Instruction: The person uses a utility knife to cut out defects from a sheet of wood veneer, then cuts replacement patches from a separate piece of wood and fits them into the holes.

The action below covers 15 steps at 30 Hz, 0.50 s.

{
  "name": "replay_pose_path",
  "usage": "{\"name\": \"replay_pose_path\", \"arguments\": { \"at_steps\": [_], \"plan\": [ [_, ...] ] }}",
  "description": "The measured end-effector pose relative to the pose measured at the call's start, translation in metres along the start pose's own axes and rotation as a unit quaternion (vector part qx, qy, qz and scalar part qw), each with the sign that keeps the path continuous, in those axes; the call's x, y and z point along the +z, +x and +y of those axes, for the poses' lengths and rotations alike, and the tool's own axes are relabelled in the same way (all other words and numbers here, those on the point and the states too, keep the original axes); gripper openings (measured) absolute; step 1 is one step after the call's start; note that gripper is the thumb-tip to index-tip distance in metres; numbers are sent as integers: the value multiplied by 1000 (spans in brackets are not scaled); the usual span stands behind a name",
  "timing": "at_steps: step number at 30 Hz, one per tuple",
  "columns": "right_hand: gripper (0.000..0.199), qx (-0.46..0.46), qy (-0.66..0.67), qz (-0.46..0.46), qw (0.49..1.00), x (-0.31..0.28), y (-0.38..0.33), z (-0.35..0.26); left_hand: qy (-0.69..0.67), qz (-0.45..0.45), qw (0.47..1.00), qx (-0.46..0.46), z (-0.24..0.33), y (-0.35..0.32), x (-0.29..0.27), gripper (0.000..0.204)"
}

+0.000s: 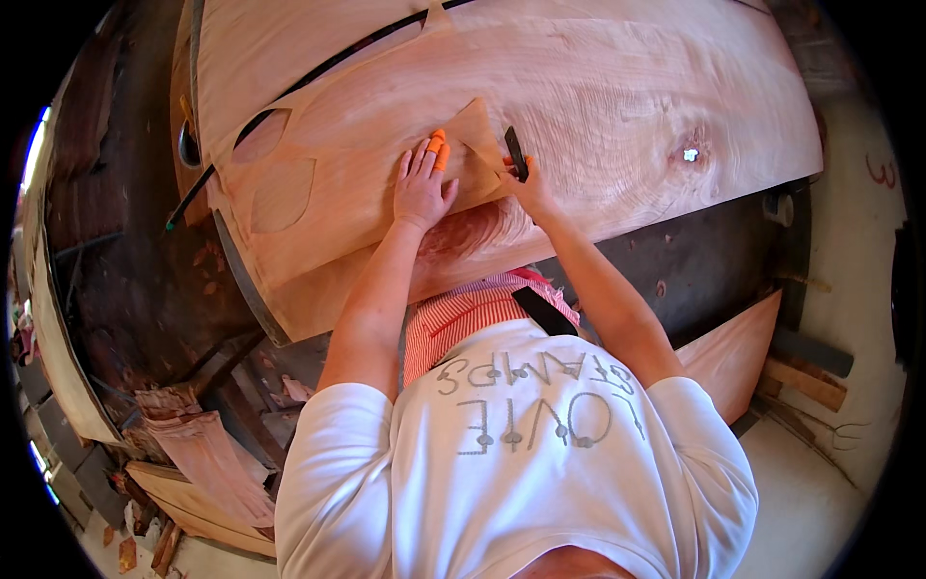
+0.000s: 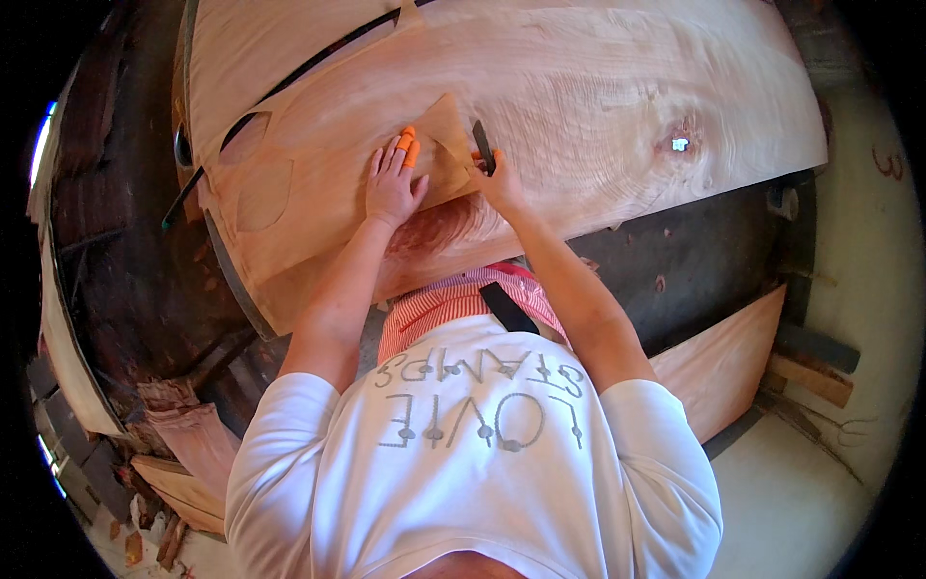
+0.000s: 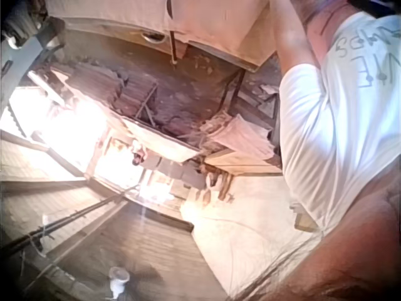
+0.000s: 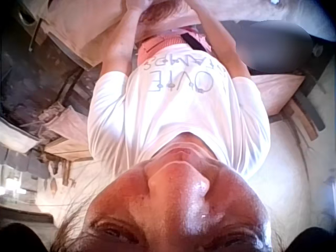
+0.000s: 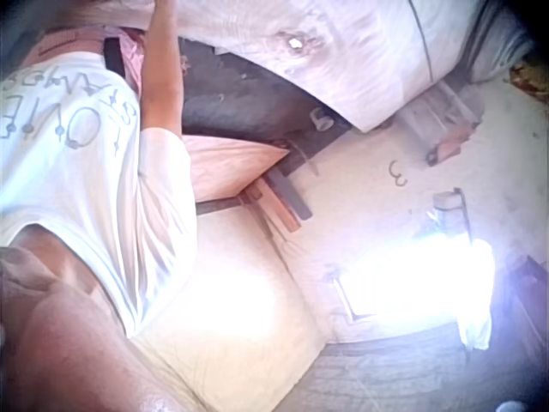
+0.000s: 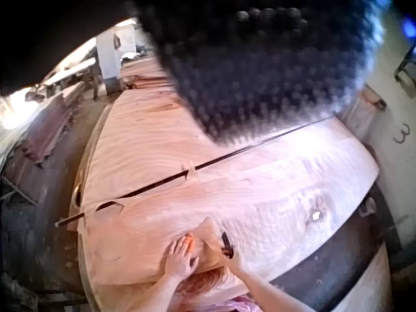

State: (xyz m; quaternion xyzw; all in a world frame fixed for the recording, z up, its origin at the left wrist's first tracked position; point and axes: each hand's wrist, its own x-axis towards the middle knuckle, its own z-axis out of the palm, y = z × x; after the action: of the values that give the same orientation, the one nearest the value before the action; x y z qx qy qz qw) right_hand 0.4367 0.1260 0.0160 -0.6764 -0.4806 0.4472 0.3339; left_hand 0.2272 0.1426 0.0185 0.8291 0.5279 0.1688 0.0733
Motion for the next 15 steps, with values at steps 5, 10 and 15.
{"name": "replay_pose_path", "arguments": {
  "at_steps": [5, 10, 15],
  "plan": [
    [28, -43, -63, -25, 997, -5, -5, -32, -15, -8, 1000, -7, -1, -2, 0, 56],
    [26, -71, -43, -18, 996, 1, -13, -60, -52, 11, 999, 2, -3, -1, -4, 56],
    [25, -122, 40, -33, 991, 8, -12, -76, -237, 86, 966, -58, -18, -3, -10, 57]
  ]
}}
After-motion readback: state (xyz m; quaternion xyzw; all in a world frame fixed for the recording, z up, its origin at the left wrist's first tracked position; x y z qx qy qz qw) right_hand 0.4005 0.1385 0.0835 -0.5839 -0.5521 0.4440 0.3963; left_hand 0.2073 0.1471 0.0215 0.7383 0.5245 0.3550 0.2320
